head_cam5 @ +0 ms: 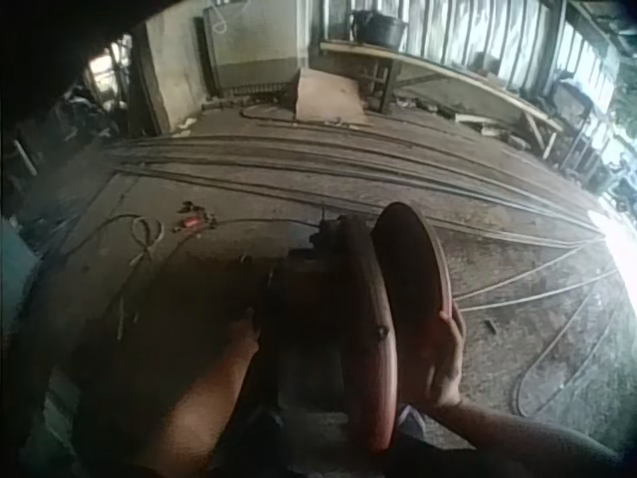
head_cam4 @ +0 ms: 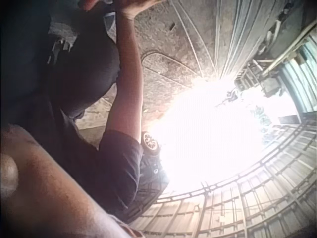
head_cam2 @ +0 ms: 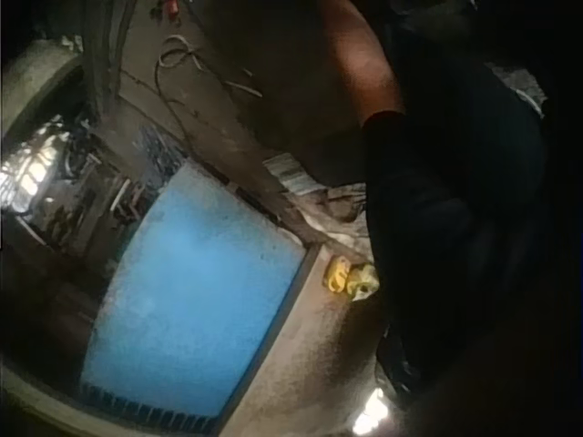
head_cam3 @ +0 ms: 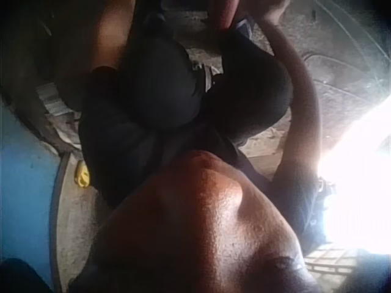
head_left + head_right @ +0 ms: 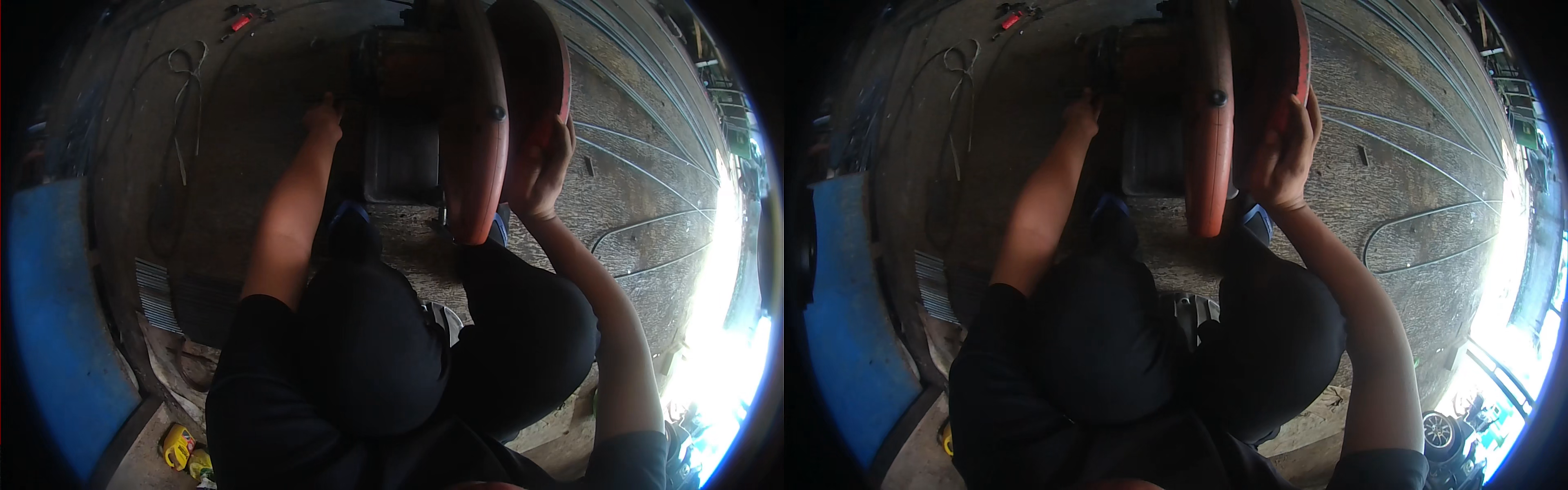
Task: Cutting metal rods to specific lengths using a power chop saw.
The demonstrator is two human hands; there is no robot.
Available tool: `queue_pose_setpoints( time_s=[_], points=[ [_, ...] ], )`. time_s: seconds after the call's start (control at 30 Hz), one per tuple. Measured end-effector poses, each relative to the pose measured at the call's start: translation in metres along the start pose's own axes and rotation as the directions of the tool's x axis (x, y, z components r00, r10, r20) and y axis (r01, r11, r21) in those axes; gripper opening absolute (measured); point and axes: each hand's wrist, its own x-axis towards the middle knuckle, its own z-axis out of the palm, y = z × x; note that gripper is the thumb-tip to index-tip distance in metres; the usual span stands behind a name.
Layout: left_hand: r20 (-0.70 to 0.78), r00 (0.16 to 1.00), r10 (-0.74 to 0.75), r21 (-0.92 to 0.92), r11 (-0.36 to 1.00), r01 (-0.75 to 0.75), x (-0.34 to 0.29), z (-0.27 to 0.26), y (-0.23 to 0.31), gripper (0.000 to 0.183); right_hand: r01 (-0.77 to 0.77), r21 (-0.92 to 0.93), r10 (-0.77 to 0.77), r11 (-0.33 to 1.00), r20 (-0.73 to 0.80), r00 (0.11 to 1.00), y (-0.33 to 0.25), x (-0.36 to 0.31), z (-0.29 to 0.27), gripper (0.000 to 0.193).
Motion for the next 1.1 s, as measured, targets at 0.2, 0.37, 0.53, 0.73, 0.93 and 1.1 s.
queue_pose_setpoints(
  time_s=[0.2, 0.37, 0.53, 0.73, 0.93, 1.1],
  points=[
    [0.005, 0.999, 0.040, -0.024, 0.999, -0.040, 0.010, -0.001, -0.003, 0.051, 0.007, -0.045, -0.007, 0.999, 0.012, 1.000, 0.000, 0.000, -0.001, 0.048],
    [-0.006, 1.000, 0.018, -0.133, 0.991, -0.019, 0.016, -0.002, -0.006, 0.045, -0.002, -0.057, 0.002, 0.998, -0.003, 1.000, 0.002, -0.002, -0.001, 0.048],
    [0.028, 0.999, -0.021, -0.146, 0.989, 0.025, 0.016, 0.001, -0.004, 0.044, -0.012, -0.017, 0.012, 1.000, -0.001, 1.000, 0.004, -0.003, -0.001, 0.048],
    [-0.070, 0.997, -0.039, -0.243, 0.970, 0.021, 0.018, -0.043, 0.006, 0.040, 0.013, -0.006, -0.013, 1.000, -0.001, 1.000, 0.003, -0.001, -0.001, 0.049],
    [-0.366, 0.927, -0.079, -0.319, 0.947, -0.046, 0.025, -0.140, 0.003, 0.035, 0.017, -0.034, -0.016, 0.999, 0.039, 0.999, 0.002, -0.002, -0.005, 0.052],
    [-0.443, 0.886, -0.134, -0.334, 0.942, -0.024, 0.024, -0.198, 0.002, 0.031, 0.011, -0.017, -0.008, 1.000, 0.141, 0.990, 0.000, 0.004, -0.013, 0.059]
  ],
)
